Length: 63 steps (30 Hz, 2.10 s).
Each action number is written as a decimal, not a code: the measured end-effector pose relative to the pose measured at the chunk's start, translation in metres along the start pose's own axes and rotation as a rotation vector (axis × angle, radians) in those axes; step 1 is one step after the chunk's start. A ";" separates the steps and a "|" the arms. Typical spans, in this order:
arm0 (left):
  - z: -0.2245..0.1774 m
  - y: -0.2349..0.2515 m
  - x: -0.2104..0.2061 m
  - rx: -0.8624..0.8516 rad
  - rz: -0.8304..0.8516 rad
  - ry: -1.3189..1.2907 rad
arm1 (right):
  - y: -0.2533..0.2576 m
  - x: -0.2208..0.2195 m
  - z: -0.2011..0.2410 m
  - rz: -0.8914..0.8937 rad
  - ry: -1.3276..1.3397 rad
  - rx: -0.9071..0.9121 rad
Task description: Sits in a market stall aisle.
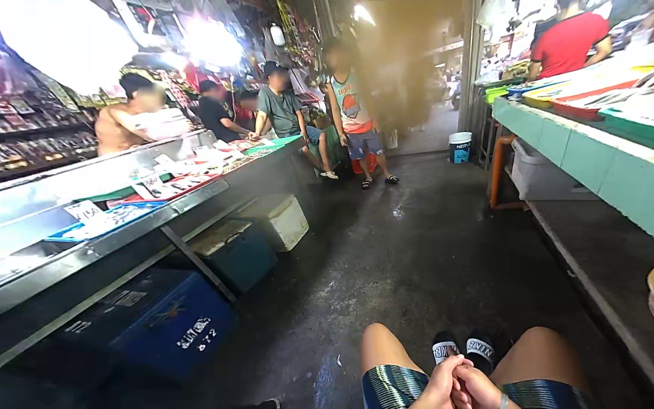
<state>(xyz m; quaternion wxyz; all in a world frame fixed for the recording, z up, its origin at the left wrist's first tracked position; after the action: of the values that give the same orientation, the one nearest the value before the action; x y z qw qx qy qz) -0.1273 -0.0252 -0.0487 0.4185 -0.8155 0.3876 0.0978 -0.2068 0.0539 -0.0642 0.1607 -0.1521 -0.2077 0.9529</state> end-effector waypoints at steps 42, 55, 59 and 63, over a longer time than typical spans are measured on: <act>-0.002 -0.006 0.007 0.034 -0.030 -0.027 | 0.003 -0.006 0.002 0.032 -0.048 -0.052; -0.001 -0.005 0.004 0.023 -0.009 -0.028 | 0.002 -0.004 0.002 0.011 -0.043 -0.047; 0.001 0.002 0.003 0.037 -0.017 0.006 | 0.000 0.000 0.001 0.004 -0.027 -0.033; 0.002 -0.001 0.006 0.025 -0.014 -0.009 | 0.001 -0.003 -0.001 0.030 -0.038 -0.042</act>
<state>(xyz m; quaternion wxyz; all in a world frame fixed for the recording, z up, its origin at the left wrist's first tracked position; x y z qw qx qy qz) -0.1217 -0.0267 -0.0524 0.4312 -0.8123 0.3813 0.0937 -0.2043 0.0519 -0.0646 0.1392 -0.1405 -0.2281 0.9533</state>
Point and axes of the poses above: each hand's wrist, its own y-axis towards the middle knuckle, its own x-axis out of the back of the hand, z = x × y, the point moved 1 cm from there along y, towards the middle knuckle, and after that the axes turned 14 degrees about -y, right-handed, at the moved point
